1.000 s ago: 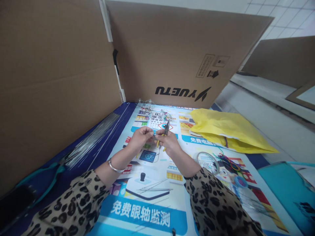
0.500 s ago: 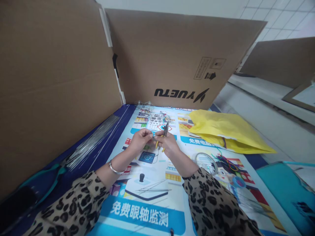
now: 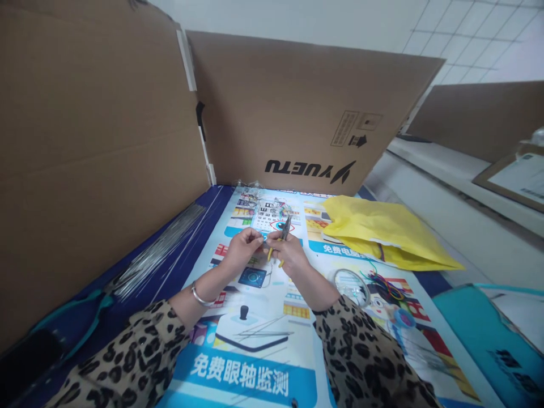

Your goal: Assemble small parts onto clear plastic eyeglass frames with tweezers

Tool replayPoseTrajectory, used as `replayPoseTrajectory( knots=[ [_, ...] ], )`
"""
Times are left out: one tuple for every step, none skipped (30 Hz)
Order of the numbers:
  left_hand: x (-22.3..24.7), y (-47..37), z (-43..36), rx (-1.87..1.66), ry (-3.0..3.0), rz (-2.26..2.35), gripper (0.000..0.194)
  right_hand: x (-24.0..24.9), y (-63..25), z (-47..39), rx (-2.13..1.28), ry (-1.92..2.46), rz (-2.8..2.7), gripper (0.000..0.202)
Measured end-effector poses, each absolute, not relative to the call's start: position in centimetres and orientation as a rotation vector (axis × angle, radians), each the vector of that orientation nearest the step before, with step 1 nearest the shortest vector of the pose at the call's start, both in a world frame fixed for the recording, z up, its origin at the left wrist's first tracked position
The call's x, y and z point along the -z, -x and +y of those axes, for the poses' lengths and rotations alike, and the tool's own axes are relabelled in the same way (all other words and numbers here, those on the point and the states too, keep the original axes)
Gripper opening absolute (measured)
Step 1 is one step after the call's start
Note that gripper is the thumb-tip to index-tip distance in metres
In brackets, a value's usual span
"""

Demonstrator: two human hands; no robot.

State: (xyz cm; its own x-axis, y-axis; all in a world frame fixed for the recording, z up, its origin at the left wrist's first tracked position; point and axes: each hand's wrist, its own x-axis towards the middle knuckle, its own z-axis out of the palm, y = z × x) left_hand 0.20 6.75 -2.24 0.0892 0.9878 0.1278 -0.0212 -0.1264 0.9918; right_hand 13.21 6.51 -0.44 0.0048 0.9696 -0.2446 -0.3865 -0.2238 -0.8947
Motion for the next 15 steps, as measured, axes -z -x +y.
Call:
replayPoseTrajectory(
  knots=[
    [2.27, -0.21, 6.79, -1.248, -1.341, 1.078, 0.017, 0.48, -13.25, 6.56, -1.499, 1.099, -0.760, 0.031],
    [2.31, -0.21, 6.81, -1.251, -1.352, 1.086, 0.017, 0.57, -13.29, 6.62, -1.497, 1.100, -0.769, 0.031],
    [2.36, -0.22, 6.83, -1.251, -1.364, 1.091, 0.017, 0.68, -13.34, 6.68, -1.493, 1.102, -0.776, 0.032],
    [2.41, -0.23, 6.83, -1.248, -1.372, 1.092, 0.016, 0.78, -13.37, 6.73, -1.489, 1.104, -0.781, 0.032],
    [2.45, -0.24, 6.81, -1.243, -1.377, 1.091, 0.016, 0.86, -13.40, 6.74, -1.486, 1.105, -0.783, 0.032],
    [2.47, -0.26, 6.77, -1.238, -1.380, 1.087, 0.016, 0.90, -13.42, 6.72, -1.484, 1.104, -0.783, 0.031],
    [2.48, -0.30, 6.71, -1.233, -1.379, 1.079, 0.016, 0.89, -13.44, 6.67, -1.486, 1.105, -0.786, 0.031],
    [2.46, -0.34, 6.65, -1.230, -1.372, 1.072, 0.016, 0.83, -13.46, 6.60, -1.489, 1.108, -0.792, 0.030],
    [2.42, -0.40, 6.59, -1.228, -1.362, 1.069, 0.017, 0.74, -13.48, 6.53, -1.493, 1.111, -0.800, 0.030],
    [2.37, -0.46, 6.53, -1.225, -1.352, 1.069, 0.019, 0.65, -13.50, 6.47, -1.494, 1.115, -0.808, 0.029],
    [2.30, -0.51, 6.48, -1.224, -1.344, 1.075, 0.023, 0.56, -13.52, 6.43, -1.492, 1.118, -0.816, 0.029],
    [2.24, -0.55, 6.44, -1.225, -1.339, 1.087, 0.026, 0.50, -13.53, 6.41, -1.489, 1.118, -0.821, 0.029],
    [2.18, -0.57, 6.42, -1.231, -1.338, 1.102, 0.028, 0.48, -13.53, 6.42, -1.482, 1.116, -0.822, 0.029],
    [2.12, -0.57, 6.40, -1.242, -1.341, 1.116, 0.028, 0.49, -13.52, 6.46, -1.477, 1.110, -0.822, 0.029],
    [2.07, -0.54, 6.39, -1.255, -1.348, 1.127, 0.028, 0.54, -13.50, 6.51, -1.475, 1.104, -0.824, 0.029]
  ],
)
